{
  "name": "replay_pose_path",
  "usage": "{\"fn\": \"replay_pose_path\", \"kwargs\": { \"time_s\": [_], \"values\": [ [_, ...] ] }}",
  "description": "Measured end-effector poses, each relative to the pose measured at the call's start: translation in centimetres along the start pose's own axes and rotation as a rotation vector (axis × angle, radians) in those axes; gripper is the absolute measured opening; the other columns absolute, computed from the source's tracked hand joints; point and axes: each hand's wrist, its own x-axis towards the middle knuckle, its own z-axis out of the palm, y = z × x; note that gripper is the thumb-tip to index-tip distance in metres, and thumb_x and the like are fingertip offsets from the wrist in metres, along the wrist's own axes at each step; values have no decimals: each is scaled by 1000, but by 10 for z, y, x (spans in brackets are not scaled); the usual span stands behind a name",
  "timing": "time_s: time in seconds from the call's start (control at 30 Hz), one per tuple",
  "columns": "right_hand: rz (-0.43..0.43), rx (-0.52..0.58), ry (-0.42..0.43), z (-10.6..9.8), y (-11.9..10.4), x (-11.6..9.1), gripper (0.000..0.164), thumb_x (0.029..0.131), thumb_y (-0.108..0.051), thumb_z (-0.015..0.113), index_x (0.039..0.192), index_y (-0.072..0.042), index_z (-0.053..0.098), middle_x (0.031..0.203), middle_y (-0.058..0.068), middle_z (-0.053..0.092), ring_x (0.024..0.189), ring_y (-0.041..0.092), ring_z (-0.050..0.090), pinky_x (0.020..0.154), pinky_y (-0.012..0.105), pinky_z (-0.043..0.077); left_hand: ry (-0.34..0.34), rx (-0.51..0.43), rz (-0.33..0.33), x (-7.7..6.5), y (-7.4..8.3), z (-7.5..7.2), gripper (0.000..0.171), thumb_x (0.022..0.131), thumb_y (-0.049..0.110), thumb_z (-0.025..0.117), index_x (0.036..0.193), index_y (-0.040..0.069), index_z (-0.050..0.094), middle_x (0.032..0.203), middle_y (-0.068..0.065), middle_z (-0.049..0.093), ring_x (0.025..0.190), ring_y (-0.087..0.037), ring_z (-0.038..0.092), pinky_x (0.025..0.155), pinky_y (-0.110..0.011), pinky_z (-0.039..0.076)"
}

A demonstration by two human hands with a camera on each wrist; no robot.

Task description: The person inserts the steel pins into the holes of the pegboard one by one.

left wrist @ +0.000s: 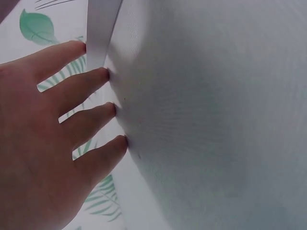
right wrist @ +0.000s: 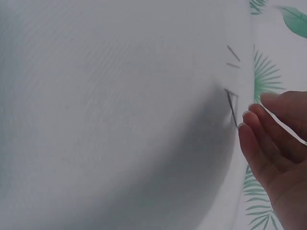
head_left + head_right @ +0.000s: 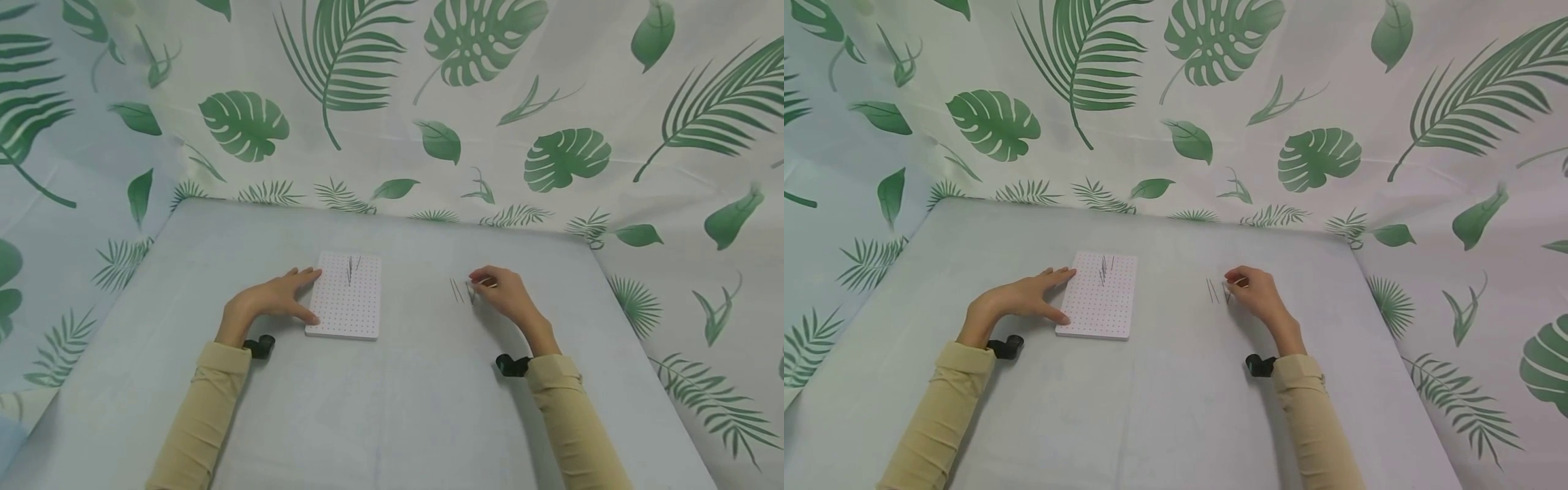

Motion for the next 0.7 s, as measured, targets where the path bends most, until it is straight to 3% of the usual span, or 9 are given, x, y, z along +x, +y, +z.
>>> {"fn": "replay_pose_path", "kwargs": {
  "time_s": [0.7],
  "values": [
    [147, 25, -79, 2, 17, -2, 47, 93, -18, 76, 132, 4, 62, 125, 25, 66, 115, 40, 65, 94, 51, 55, 10, 17, 0, 1, 0, -2, 107, 81, 36, 87, 165, 14, 25, 172, -17, 16, 158, -46, 6, 122, -71, 15]
  ]
}}
